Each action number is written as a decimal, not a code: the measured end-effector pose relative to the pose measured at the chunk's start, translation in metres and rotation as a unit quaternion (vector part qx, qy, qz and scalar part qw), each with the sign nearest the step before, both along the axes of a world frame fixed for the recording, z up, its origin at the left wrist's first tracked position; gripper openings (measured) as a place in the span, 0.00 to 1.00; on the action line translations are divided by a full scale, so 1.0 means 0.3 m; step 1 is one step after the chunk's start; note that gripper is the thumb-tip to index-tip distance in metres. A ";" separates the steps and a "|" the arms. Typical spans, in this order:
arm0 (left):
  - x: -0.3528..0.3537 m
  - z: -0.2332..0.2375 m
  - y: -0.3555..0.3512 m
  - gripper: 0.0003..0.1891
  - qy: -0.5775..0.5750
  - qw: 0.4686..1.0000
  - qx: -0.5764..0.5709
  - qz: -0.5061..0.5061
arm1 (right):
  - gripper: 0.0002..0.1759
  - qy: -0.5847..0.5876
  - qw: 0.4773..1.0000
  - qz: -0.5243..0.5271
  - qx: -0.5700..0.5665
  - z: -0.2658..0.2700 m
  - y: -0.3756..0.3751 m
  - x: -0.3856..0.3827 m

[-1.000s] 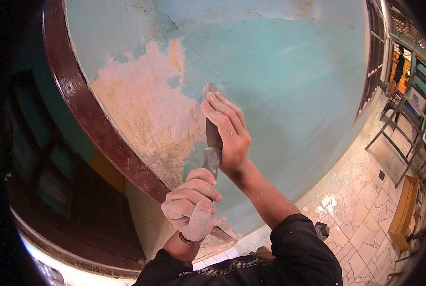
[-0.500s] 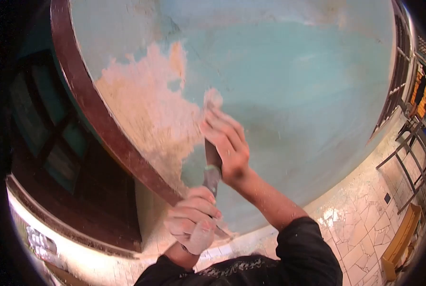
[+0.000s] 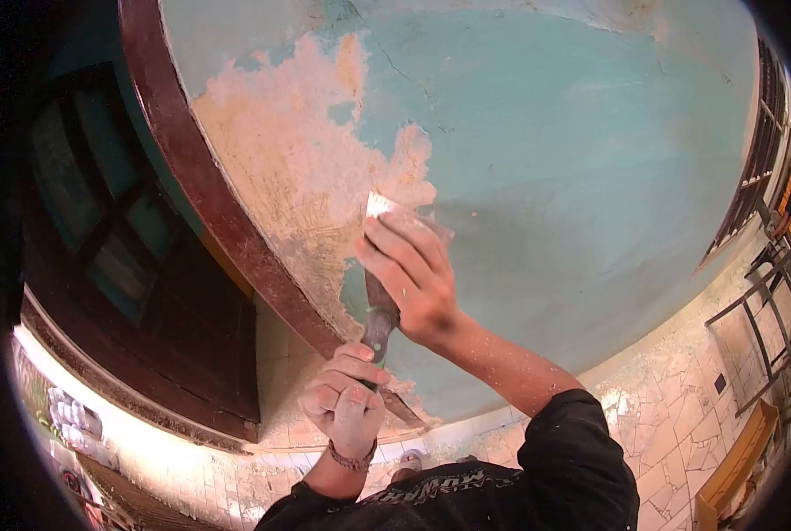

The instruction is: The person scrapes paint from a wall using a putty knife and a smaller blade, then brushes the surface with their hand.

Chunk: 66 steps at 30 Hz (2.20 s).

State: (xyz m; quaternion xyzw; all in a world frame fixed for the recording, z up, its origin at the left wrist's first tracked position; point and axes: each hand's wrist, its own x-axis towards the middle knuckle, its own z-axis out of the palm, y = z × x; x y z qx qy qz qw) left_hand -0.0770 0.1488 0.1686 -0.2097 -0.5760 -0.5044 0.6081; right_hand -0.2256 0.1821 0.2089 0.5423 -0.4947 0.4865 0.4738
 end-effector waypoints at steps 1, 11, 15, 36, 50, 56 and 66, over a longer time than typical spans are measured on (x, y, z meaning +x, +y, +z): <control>-0.004 -0.003 -0.002 0.16 -0.002 0.999 0.016 0.039 | 0.16 0.028 0.999 -0.011 0.014 0.002 -0.002 -0.004; 0.037 0.057 -0.018 0.16 -0.435 0.871 0.204 -0.104 | 0.22 0.010 0.998 0.005 0.069 0.018 0.052 -0.036; 0.026 0.048 -0.051 0.15 -0.450 0.854 0.243 -0.096 | 0.17 -0.312 0.938 0.142 -0.059 -0.185 0.123 0.077; -0.058 0.164 0.064 0.15 -0.451 0.840 0.242 -0.183 | 0.18 -0.659 0.552 0.509 -0.039 0.161 0.073 0.042; -0.098 0.166 0.116 0.15 -0.468 0.840 0.231 -0.146 | 0.16 -0.653 0.605 0.455 -0.001 0.168 0.106 -0.009; -0.109 0.153 0.124 0.14 -0.460 0.843 0.240 -0.140 | 0.17 -0.643 0.623 0.443 -0.049 0.167 0.092 0.015; -0.116 0.188 0.129 0.14 -0.464 0.836 0.252 -0.148 | 0.16 -0.634 0.644 0.427 -0.042 0.197 0.116 0.007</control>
